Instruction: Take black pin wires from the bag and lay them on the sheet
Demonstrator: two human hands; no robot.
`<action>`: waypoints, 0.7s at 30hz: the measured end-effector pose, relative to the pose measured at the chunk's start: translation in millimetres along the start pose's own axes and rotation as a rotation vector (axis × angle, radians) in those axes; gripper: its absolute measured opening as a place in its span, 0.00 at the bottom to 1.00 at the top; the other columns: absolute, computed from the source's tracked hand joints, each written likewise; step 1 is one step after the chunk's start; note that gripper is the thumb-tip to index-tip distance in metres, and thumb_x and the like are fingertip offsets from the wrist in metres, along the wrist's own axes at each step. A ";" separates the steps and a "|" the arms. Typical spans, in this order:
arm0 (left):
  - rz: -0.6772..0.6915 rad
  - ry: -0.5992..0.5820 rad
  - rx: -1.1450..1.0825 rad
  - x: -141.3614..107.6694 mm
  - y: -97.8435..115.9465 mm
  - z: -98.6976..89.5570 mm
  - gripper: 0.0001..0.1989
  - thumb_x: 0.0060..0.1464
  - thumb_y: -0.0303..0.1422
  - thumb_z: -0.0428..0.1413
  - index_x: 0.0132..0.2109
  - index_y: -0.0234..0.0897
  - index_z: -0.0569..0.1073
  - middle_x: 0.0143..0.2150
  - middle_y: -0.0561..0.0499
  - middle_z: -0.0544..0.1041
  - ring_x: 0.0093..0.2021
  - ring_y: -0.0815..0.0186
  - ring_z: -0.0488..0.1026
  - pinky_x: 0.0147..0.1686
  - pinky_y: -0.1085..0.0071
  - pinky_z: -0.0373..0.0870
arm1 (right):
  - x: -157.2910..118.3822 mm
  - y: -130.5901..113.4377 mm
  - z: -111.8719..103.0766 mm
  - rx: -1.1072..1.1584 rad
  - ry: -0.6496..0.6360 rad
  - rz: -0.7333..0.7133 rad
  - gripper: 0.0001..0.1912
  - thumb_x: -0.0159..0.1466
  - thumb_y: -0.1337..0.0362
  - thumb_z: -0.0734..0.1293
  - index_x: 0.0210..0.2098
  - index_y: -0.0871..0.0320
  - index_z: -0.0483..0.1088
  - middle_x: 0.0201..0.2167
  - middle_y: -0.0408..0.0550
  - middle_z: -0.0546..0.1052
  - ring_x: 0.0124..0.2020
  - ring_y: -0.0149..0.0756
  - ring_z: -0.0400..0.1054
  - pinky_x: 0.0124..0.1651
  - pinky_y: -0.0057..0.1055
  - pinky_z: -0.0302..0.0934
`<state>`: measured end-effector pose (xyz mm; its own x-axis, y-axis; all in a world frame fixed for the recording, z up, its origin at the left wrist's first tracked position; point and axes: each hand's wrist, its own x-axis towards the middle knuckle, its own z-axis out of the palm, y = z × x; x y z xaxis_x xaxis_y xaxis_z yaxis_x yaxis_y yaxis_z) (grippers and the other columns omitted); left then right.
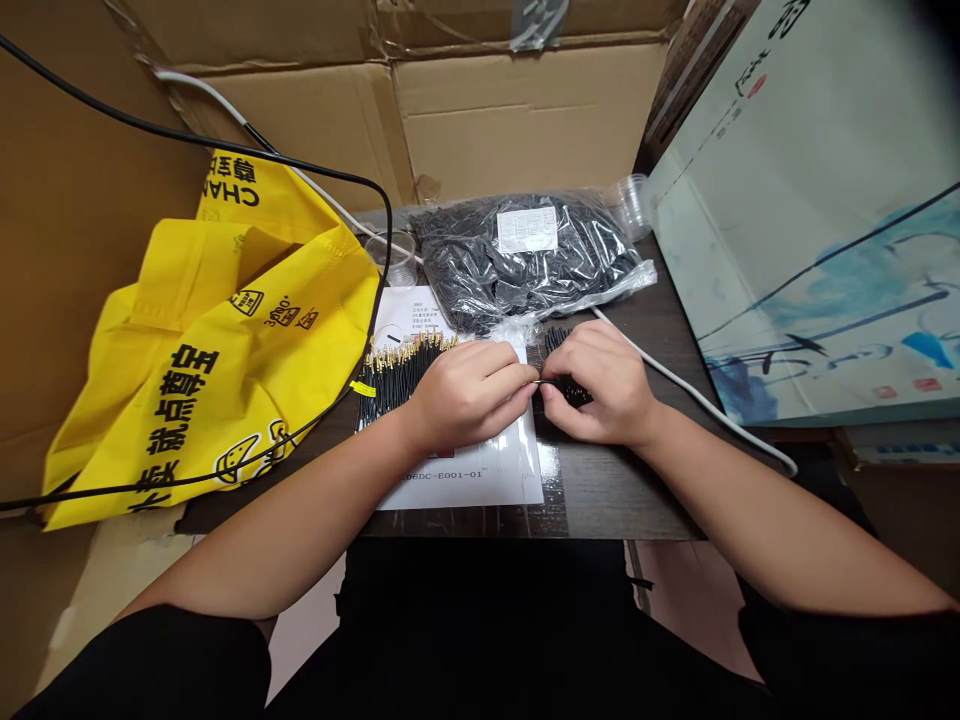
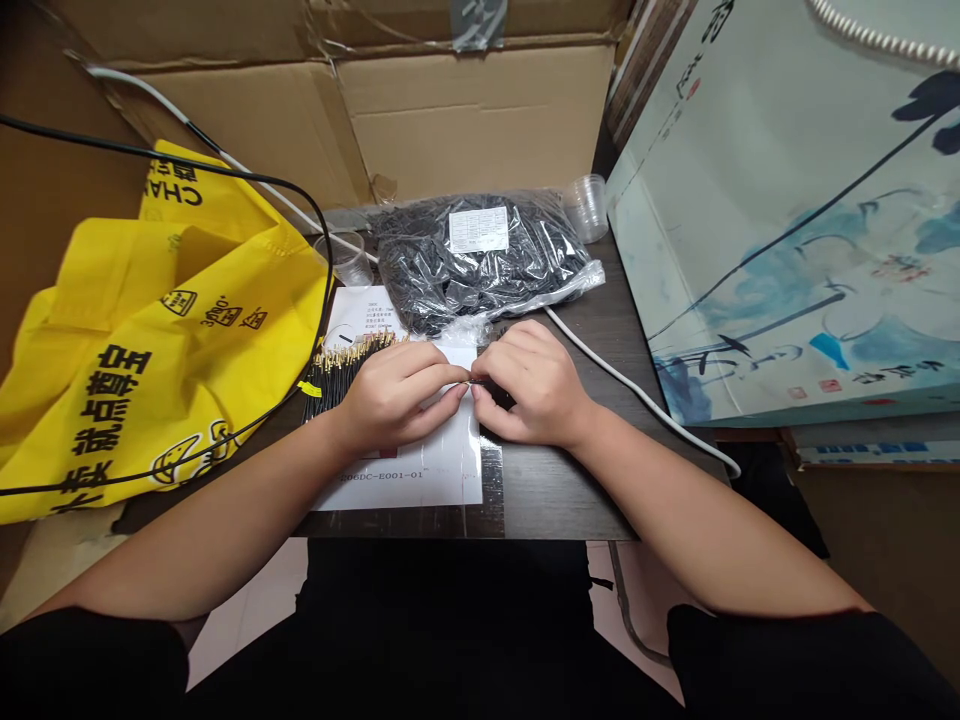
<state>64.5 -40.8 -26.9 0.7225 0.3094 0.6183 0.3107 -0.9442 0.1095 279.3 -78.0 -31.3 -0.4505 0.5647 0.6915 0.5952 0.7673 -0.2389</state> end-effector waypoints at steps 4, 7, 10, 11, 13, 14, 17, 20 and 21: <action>-0.044 0.023 -0.034 1.2 1.1 -1.0 0.07 0.60 0.31 0.53 0.42 0.35 0.74 0.32 0.49 0.72 0.33 0.67 0.68 0.34 0.70 0.67 | -0.8 0.9 0.6 -0.008 0.007 -0.004 0.07 0.58 0.67 0.67 0.35 0.54 0.66 0.27 0.42 0.74 0.29 0.35 0.64 0.39 0.39 0.60; -0.049 0.018 -0.049 2.4 1.6 -2.0 0.06 0.60 0.30 0.52 0.40 0.34 0.74 0.31 0.49 0.72 0.33 0.68 0.68 0.34 0.70 0.67 | -1.2 1.6 1.3 -0.014 0.007 -0.004 0.08 0.58 0.67 0.68 0.35 0.54 0.66 0.27 0.42 0.74 0.29 0.35 0.64 0.39 0.38 0.60; -0.025 -0.007 -0.050 2.9 1.6 -2.1 0.06 0.61 0.29 0.52 0.40 0.34 0.73 0.32 0.49 0.72 0.33 0.67 0.68 0.34 0.70 0.68 | -1.1 1.9 2.0 -0.016 0.002 -0.015 0.08 0.58 0.68 0.68 0.36 0.54 0.66 0.27 0.42 0.74 0.30 0.35 0.64 0.38 0.38 0.61; -0.021 -0.012 -0.047 3.0 1.4 -2.0 0.06 0.61 0.29 0.51 0.40 0.34 0.73 0.32 0.49 0.73 0.33 0.67 0.68 0.35 0.70 0.68 | -1.1 1.9 2.2 -0.016 0.003 -0.019 0.08 0.58 0.68 0.68 0.36 0.54 0.66 0.27 0.42 0.75 0.30 0.35 0.65 0.38 0.38 0.61; -0.014 -0.018 -0.039 3.0 0.9 -1.7 0.06 0.62 0.29 0.51 0.40 0.35 0.73 0.32 0.49 0.73 0.34 0.67 0.69 0.35 0.70 0.68 | -1.1 2.1 2.4 -0.016 0.006 -0.024 0.08 0.58 0.69 0.68 0.36 0.54 0.66 0.27 0.42 0.75 0.30 0.35 0.65 0.39 0.38 0.62; -0.008 -0.020 -0.034 2.9 0.6 -1.6 0.06 0.62 0.29 0.51 0.40 0.35 0.73 0.32 0.49 0.73 0.34 0.67 0.69 0.35 0.70 0.68 | -1.1 2.2 2.4 -0.017 0.007 -0.024 0.07 0.58 0.69 0.68 0.36 0.54 0.66 0.27 0.42 0.75 0.29 0.35 0.65 0.39 0.38 0.62; 0.010 -0.030 -0.017 2.6 -0.6 -1.5 0.06 0.63 0.29 0.51 0.40 0.35 0.73 0.33 0.48 0.73 0.34 0.67 0.69 0.35 0.69 0.68 | -1.2 3.0 2.3 -0.011 0.011 -0.025 0.07 0.58 0.69 0.68 0.36 0.54 0.67 0.27 0.42 0.75 0.29 0.35 0.66 0.39 0.38 0.63; 0.027 -0.038 0.013 2.2 -1.4 -1.4 0.06 0.62 0.29 0.51 0.41 0.35 0.73 0.33 0.48 0.74 0.34 0.66 0.69 0.34 0.69 0.68 | -1.6 4.0 2.2 0.005 0.011 -0.032 0.07 0.58 0.70 0.68 0.36 0.54 0.67 0.27 0.42 0.74 0.28 0.34 0.65 0.39 0.38 0.63; 0.032 -0.040 0.023 2.2 -1.5 -1.5 0.06 0.62 0.29 0.51 0.41 0.35 0.73 0.33 0.48 0.74 0.34 0.66 0.69 0.34 0.69 0.68 | -1.8 4.3 2.1 0.011 0.009 -0.034 0.07 0.58 0.70 0.68 0.36 0.55 0.67 0.26 0.42 0.74 0.28 0.34 0.65 0.39 0.38 0.63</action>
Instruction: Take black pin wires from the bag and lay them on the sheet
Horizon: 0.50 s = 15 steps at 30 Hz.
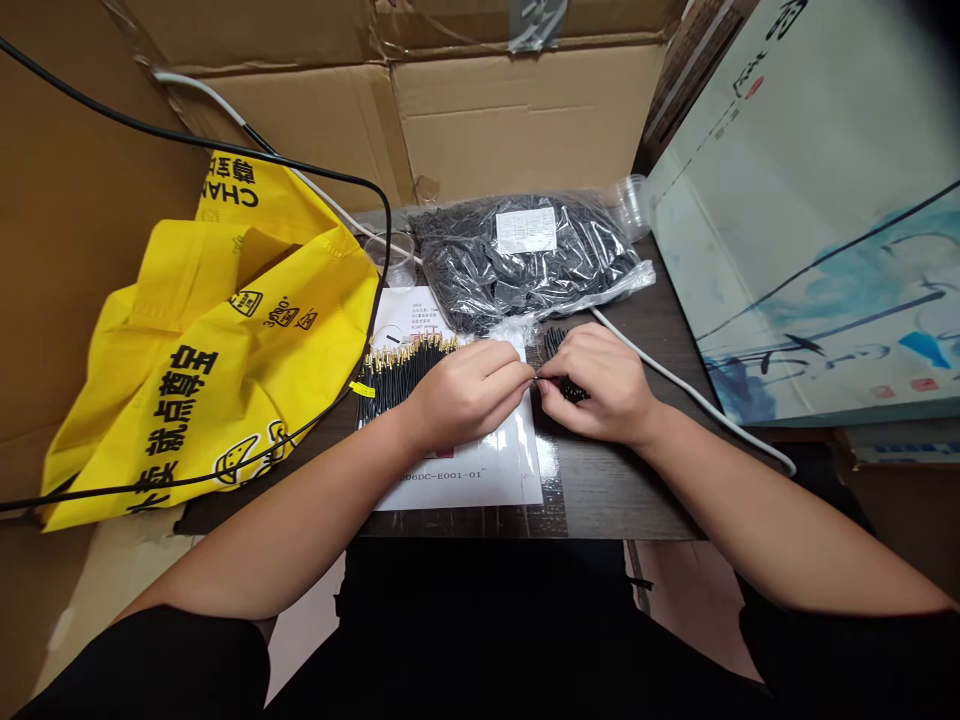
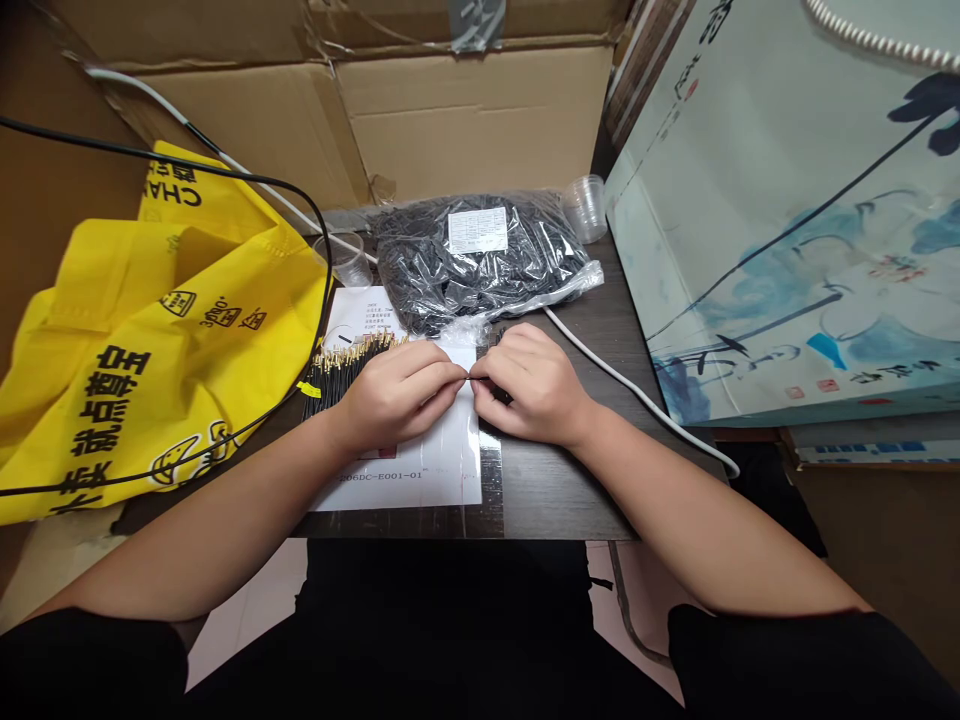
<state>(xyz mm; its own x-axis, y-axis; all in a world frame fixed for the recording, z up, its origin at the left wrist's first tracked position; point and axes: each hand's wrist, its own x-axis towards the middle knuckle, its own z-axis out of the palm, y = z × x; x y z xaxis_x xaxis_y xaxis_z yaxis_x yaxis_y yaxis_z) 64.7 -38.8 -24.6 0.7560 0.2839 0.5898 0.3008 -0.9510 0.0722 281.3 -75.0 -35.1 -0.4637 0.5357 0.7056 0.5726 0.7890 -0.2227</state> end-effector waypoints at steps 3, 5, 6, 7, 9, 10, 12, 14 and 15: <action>0.006 -0.006 0.020 0.1 -0.1 -0.4 0.07 0.63 0.29 0.50 0.42 0.35 0.73 0.34 0.48 0.74 0.35 0.66 0.70 0.35 0.69 0.68 | -0.7 0.7 0.0 0.013 -0.002 0.008 0.06 0.58 0.70 0.68 0.35 0.55 0.68 0.26 0.43 0.74 0.28 0.34 0.64 0.38 0.37 0.63; 0.008 -0.011 0.029 0.3 -0.1 -0.7 0.07 0.64 0.29 0.50 0.42 0.35 0.73 0.34 0.48 0.74 0.35 0.66 0.71 0.35 0.69 0.69 | -1.2 0.9 0.0 0.022 -0.005 0.016 0.05 0.59 0.69 0.68 0.35 0.55 0.69 0.26 0.43 0.74 0.28 0.34 0.65 0.37 0.37 0.63; 0.010 -0.012 0.034 0.4 -0.1 -0.8 0.07 0.64 0.29 0.50 0.42 0.35 0.73 0.34 0.47 0.74 0.35 0.66 0.71 0.35 0.69 0.68 | -1.4 1.1 0.1 0.028 -0.005 0.017 0.05 0.59 0.69 0.68 0.35 0.55 0.69 0.26 0.43 0.74 0.28 0.34 0.65 0.37 0.37 0.63; 0.012 -0.014 0.038 0.4 -0.2 -0.8 0.07 0.64 0.29 0.50 0.42 0.35 0.73 0.34 0.47 0.75 0.35 0.66 0.71 0.35 0.69 0.68 | -1.7 1.2 0.2 0.032 -0.006 0.017 0.04 0.60 0.69 0.68 0.35 0.55 0.69 0.26 0.43 0.74 0.28 0.34 0.65 0.37 0.36 0.63; 0.017 -0.012 0.048 0.3 -0.4 -0.5 0.07 0.64 0.28 0.49 0.43 0.35 0.73 0.34 0.47 0.75 0.35 0.66 0.71 0.35 0.70 0.68 | -2.2 1.4 0.3 0.036 -0.007 0.019 0.04 0.60 0.69 0.68 0.34 0.55 0.70 0.26 0.42 0.74 0.28 0.33 0.66 0.36 0.36 0.63; 0.020 -0.011 0.053 0.2 -0.6 -0.3 0.08 0.65 0.28 0.49 0.43 0.35 0.73 0.34 0.47 0.75 0.35 0.66 0.71 0.35 0.70 0.68 | -2.4 1.5 0.3 0.035 -0.009 0.020 0.03 0.60 0.69 0.68 0.34 0.55 0.70 0.26 0.42 0.74 0.28 0.33 0.66 0.36 0.36 0.63; 0.027 -0.009 0.065 -0.2 -1.1 0.4 0.08 0.65 0.28 0.49 0.43 0.35 0.73 0.33 0.47 0.75 0.35 0.66 0.71 0.35 0.70 0.68 | -2.8 1.4 0.2 0.029 -0.016 0.021 0.03 0.61 0.68 0.68 0.34 0.55 0.70 0.26 0.43 0.75 0.28 0.33 0.66 0.36 0.36 0.64; 0.032 -0.006 0.076 -0.6 -1.5 1.0 0.07 0.65 0.28 0.50 0.43 0.35 0.73 0.33 0.47 0.75 0.35 0.66 0.71 0.34 0.70 0.68 | -3.1 1.1 0.0 0.022 -0.021 0.017 0.03 0.61 0.69 0.68 0.35 0.55 0.70 0.26 0.43 0.75 0.27 0.33 0.66 0.36 0.36 0.64; 0.034 -0.004 0.081 -0.7 -1.7 1.2 0.07 0.64 0.28 0.50 0.43 0.34 0.73 0.33 0.47 0.75 0.35 0.66 0.71 0.34 0.70 0.68 | -3.2 0.9 0.0 0.019 -0.022 0.015 0.03 0.60 0.69 0.68 0.35 0.55 0.70 0.26 0.43 0.75 0.27 0.33 0.66 0.36 0.36 0.64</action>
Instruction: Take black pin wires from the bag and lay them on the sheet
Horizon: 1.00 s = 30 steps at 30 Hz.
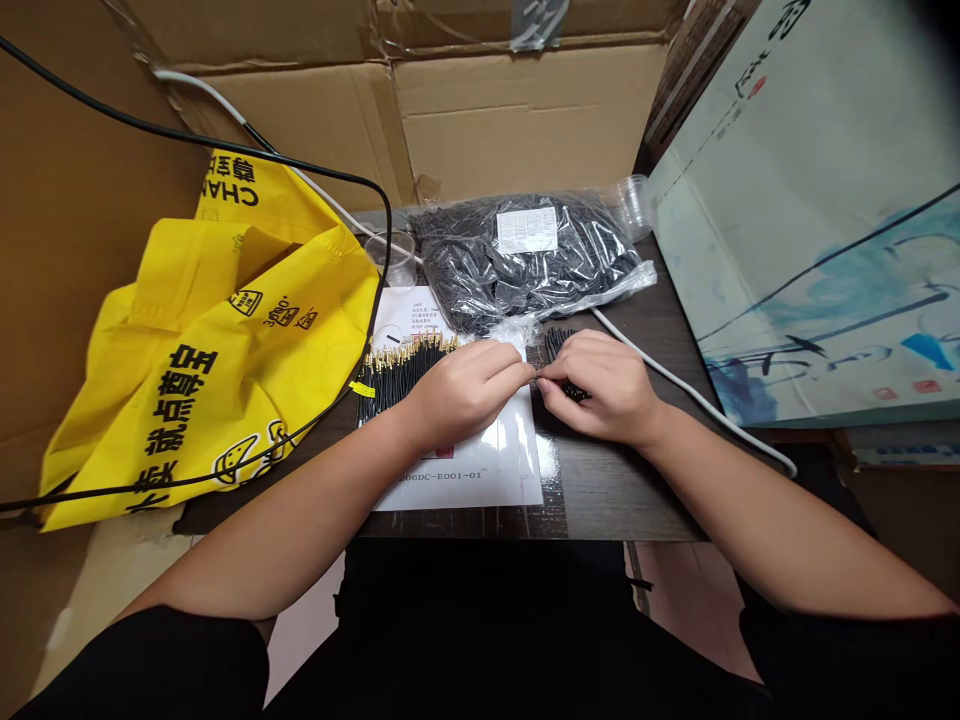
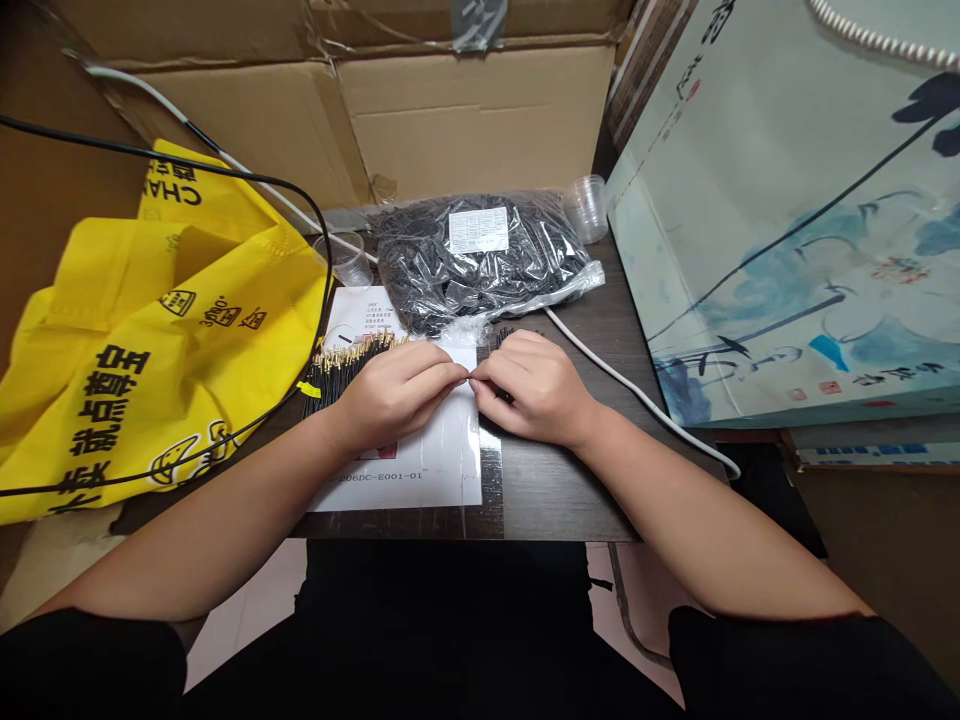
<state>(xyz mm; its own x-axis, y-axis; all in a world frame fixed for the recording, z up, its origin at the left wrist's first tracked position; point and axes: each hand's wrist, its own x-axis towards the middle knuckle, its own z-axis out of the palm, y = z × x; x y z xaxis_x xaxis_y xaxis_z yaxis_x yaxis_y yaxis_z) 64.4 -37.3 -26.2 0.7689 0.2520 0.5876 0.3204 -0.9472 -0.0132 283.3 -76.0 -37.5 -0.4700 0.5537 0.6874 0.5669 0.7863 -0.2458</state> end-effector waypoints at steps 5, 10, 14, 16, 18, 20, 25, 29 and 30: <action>-0.013 0.001 0.005 -0.6 0.1 0.5 0.07 0.65 0.30 0.51 0.41 0.35 0.73 0.33 0.48 0.75 0.35 0.67 0.71 0.34 0.70 0.68 | 0.9 -0.7 -0.3 -0.023 -0.001 0.002 0.03 0.60 0.68 0.69 0.35 0.57 0.71 0.25 0.44 0.74 0.27 0.33 0.65 0.36 0.35 0.63; -0.036 0.009 -0.013 -0.8 1.6 -0.3 0.07 0.64 0.31 0.52 0.41 0.35 0.74 0.33 0.49 0.75 0.34 0.67 0.70 0.34 0.70 0.66 | 2.3 -3.3 -5.1 -0.044 0.006 0.027 0.04 0.61 0.64 0.70 0.36 0.57 0.73 0.24 0.43 0.74 0.26 0.34 0.65 0.34 0.36 0.60; -0.068 0.007 -0.109 -0.5 4.7 -2.5 0.06 0.62 0.33 0.54 0.40 0.36 0.74 0.33 0.50 0.75 0.33 0.68 0.70 0.35 0.70 0.67 | -0.2 -4.1 -8.8 0.089 0.180 0.204 0.18 0.66 0.55 0.64 0.50 0.58 0.73 0.28 0.46 0.76 0.30 0.37 0.70 0.39 0.40 0.63; -0.076 -0.005 -0.161 0.4 6.9 -3.2 0.07 0.63 0.34 0.54 0.39 0.36 0.74 0.33 0.50 0.74 0.33 0.68 0.69 0.35 0.70 0.67 | -0.8 -2.6 -7.5 0.164 0.342 0.324 0.20 0.70 0.54 0.58 0.53 0.57 0.72 0.31 0.48 0.76 0.32 0.38 0.72 0.40 0.40 0.64; -0.095 -0.003 -0.220 1.8 9.2 -3.3 0.07 0.63 0.34 0.55 0.38 0.35 0.74 0.32 0.51 0.74 0.33 0.69 0.69 0.35 0.71 0.67 | 0.1 -0.5 -4.5 0.209 0.483 0.411 0.20 0.72 0.55 0.55 0.51 0.56 0.73 0.31 0.47 0.75 0.32 0.36 0.71 0.39 0.38 0.64; -0.144 0.017 -0.289 3.6 11.1 -2.9 0.07 0.62 0.34 0.55 0.37 0.35 0.74 0.32 0.51 0.74 0.33 0.69 0.68 0.36 0.70 0.66 | 2.1 1.1 -1.3 0.232 0.565 0.467 0.20 0.73 0.56 0.54 0.47 0.56 0.74 0.29 0.46 0.74 0.31 0.34 0.70 0.38 0.37 0.63; -0.293 0.110 -0.455 7.0 12.5 -2.0 0.07 0.61 0.34 0.58 0.35 0.36 0.75 0.32 0.52 0.75 0.34 0.70 0.69 0.38 0.70 0.66 | 3.1 0.3 1.3 0.214 0.578 0.568 0.19 0.73 0.55 0.55 0.39 0.56 0.74 0.28 0.45 0.73 0.31 0.33 0.69 0.39 0.36 0.63; -0.269 0.130 -0.566 6.5 13.0 -0.9 0.06 0.59 0.34 0.60 0.37 0.35 0.77 0.32 0.51 0.77 0.34 0.72 0.71 0.37 0.72 0.69 | 1.4 -1.5 0.5 0.203 0.534 0.578 0.19 0.73 0.56 0.56 0.33 0.56 0.73 0.27 0.45 0.73 0.31 0.34 0.67 0.38 0.37 0.61; -0.258 0.127 -0.586 6.2 13.3 -0.7 0.07 0.59 0.35 0.61 0.38 0.35 0.77 0.33 0.51 0.77 0.34 0.72 0.71 0.37 0.72 0.69 | 1.4 -1.7 0.1 0.201 0.524 0.572 0.19 0.72 0.57 0.56 0.31 0.56 0.72 0.26 0.45 0.73 0.31 0.34 0.67 0.38 0.37 0.61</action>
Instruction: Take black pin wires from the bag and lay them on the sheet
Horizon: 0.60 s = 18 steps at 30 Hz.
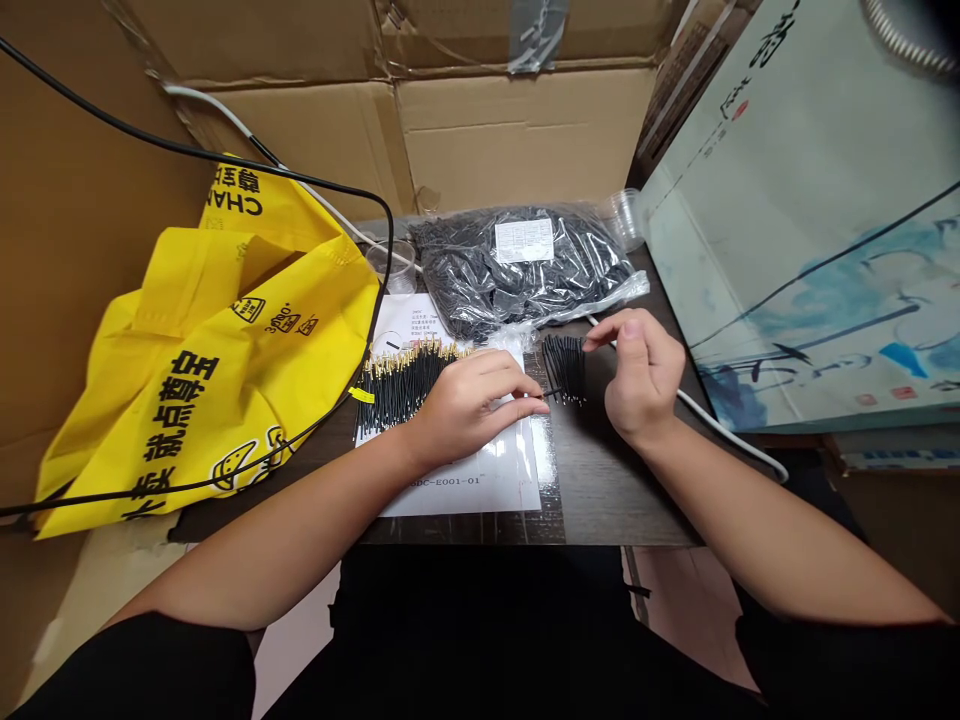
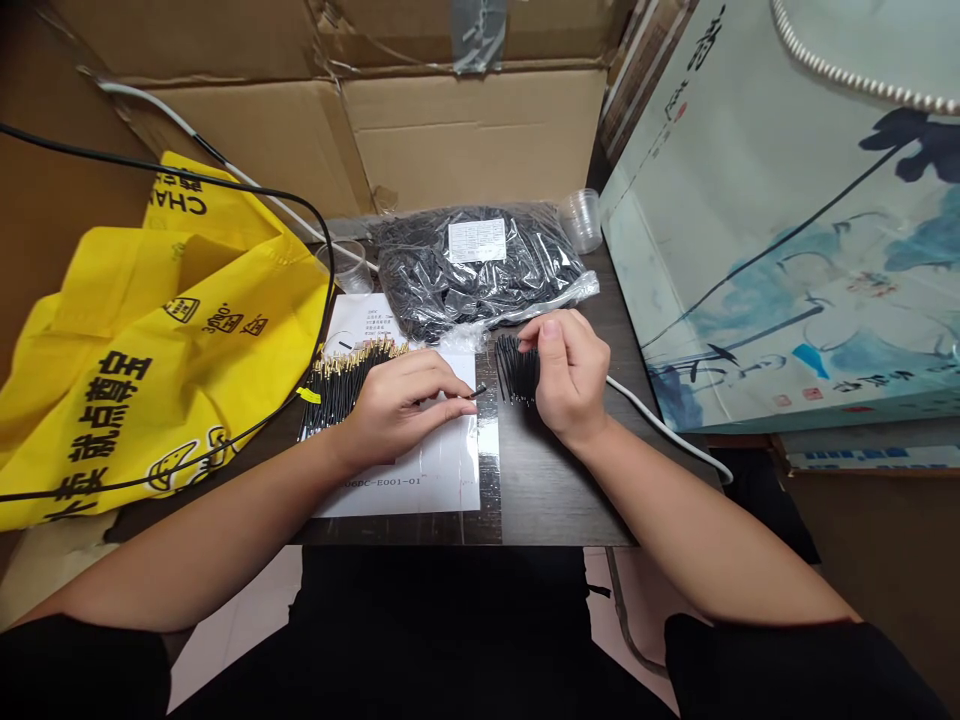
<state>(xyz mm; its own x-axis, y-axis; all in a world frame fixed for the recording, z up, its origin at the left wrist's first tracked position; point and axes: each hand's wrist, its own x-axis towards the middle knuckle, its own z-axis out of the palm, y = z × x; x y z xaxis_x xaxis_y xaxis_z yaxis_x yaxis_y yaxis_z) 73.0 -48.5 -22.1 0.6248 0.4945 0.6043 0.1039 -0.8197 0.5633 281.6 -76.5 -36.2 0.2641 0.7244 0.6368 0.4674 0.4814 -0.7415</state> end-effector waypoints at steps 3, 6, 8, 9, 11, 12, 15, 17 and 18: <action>-0.019 -0.013 -0.062 -0.1 1.2 0.5 0.07 0.57 0.35 0.62 0.37 0.34 0.78 0.32 0.51 0.78 0.34 0.72 0.73 0.37 0.74 0.71 | 1.4 -1.5 -1.6 -0.023 -0.034 -0.038 0.19 0.72 0.59 0.57 0.28 0.56 0.71 0.26 0.46 0.72 0.31 0.34 0.66 0.38 0.38 0.60; -0.121 0.002 -0.142 1.2 2.9 0.1 0.07 0.55 0.34 0.64 0.36 0.34 0.79 0.31 0.51 0.79 0.31 0.73 0.73 0.34 0.75 0.71 | 2.3 -5.4 -4.1 -0.047 -0.158 -0.181 0.15 0.70 0.64 0.58 0.28 0.57 0.70 0.26 0.46 0.73 0.31 0.34 0.66 0.39 0.39 0.59; -0.222 0.038 -0.209 2.1 3.6 -0.1 0.07 0.53 0.34 0.66 0.35 0.34 0.80 0.31 0.51 0.80 0.30 0.73 0.73 0.33 0.76 0.70 | 1.3 -9.2 -4.8 -0.061 -0.327 -0.314 0.11 0.67 0.66 0.61 0.29 0.57 0.70 0.27 0.46 0.74 0.31 0.35 0.66 0.40 0.40 0.59; -0.273 0.067 -0.244 2.4 3.8 0.1 0.06 0.51 0.33 0.67 0.34 0.34 0.80 0.31 0.51 0.80 0.30 0.73 0.73 0.33 0.76 0.70 | 0.4 -11.1 -4.6 -0.072 -0.407 -0.369 0.08 0.65 0.66 0.62 0.30 0.57 0.70 0.27 0.46 0.75 0.31 0.35 0.66 0.40 0.40 0.59; -0.368 0.130 -0.324 2.5 3.9 0.8 0.07 0.49 0.33 0.68 0.33 0.34 0.80 0.30 0.51 0.80 0.30 0.73 0.74 0.32 0.77 0.70 | -2.1 -14.4 -2.8 -0.089 -0.507 -0.421 0.05 0.63 0.67 0.64 0.31 0.58 0.70 0.28 0.46 0.75 0.31 0.35 0.66 0.40 0.40 0.58; -0.411 0.160 -0.368 2.5 4.0 1.3 0.07 0.49 0.33 0.68 0.32 0.35 0.80 0.30 0.51 0.80 0.30 0.73 0.74 0.32 0.77 0.70 | -3.5 -15.5 -1.4 -0.094 -0.520 -0.426 0.04 0.63 0.67 0.65 0.32 0.58 0.70 0.27 0.46 0.75 0.31 0.35 0.66 0.39 0.39 0.58; -0.498 0.219 -0.475 2.2 4.1 2.8 0.08 0.48 0.34 0.69 0.31 0.35 0.80 0.31 0.50 0.81 0.31 0.72 0.76 0.34 0.76 0.72 | -7.0 -16.2 2.8 -0.101 -0.524 -0.414 0.02 0.62 0.66 0.67 0.34 0.59 0.71 0.28 0.46 0.75 0.30 0.35 0.66 0.38 0.38 0.59; -0.499 0.230 -0.495 2.1 4.0 3.0 0.09 0.48 0.35 0.69 0.30 0.35 0.79 0.31 0.50 0.81 0.31 0.71 0.76 0.34 0.76 0.72 | -8.6 -15.2 4.8 -0.097 -0.541 -0.415 0.03 0.62 0.66 0.69 0.35 0.59 0.71 0.27 0.45 0.75 0.30 0.34 0.66 0.38 0.37 0.59; -0.484 0.229 -0.489 2.1 3.8 2.8 0.09 0.48 0.35 0.69 0.29 0.35 0.79 0.31 0.50 0.81 0.31 0.71 0.76 0.34 0.75 0.72 | -9.0 -14.5 5.4 -0.088 -0.549 -0.414 0.03 0.62 0.66 0.69 0.35 0.59 0.71 0.27 0.45 0.74 0.30 0.34 0.66 0.38 0.37 0.60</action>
<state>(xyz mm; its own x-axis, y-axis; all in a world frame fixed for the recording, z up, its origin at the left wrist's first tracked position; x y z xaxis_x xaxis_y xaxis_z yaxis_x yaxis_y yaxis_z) 76.9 -51.4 -20.3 0.4131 0.8612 0.2961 -0.0639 -0.2969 0.9528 267.9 -87.3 -32.3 -0.4056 0.6456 0.6471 0.5107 0.7472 -0.4253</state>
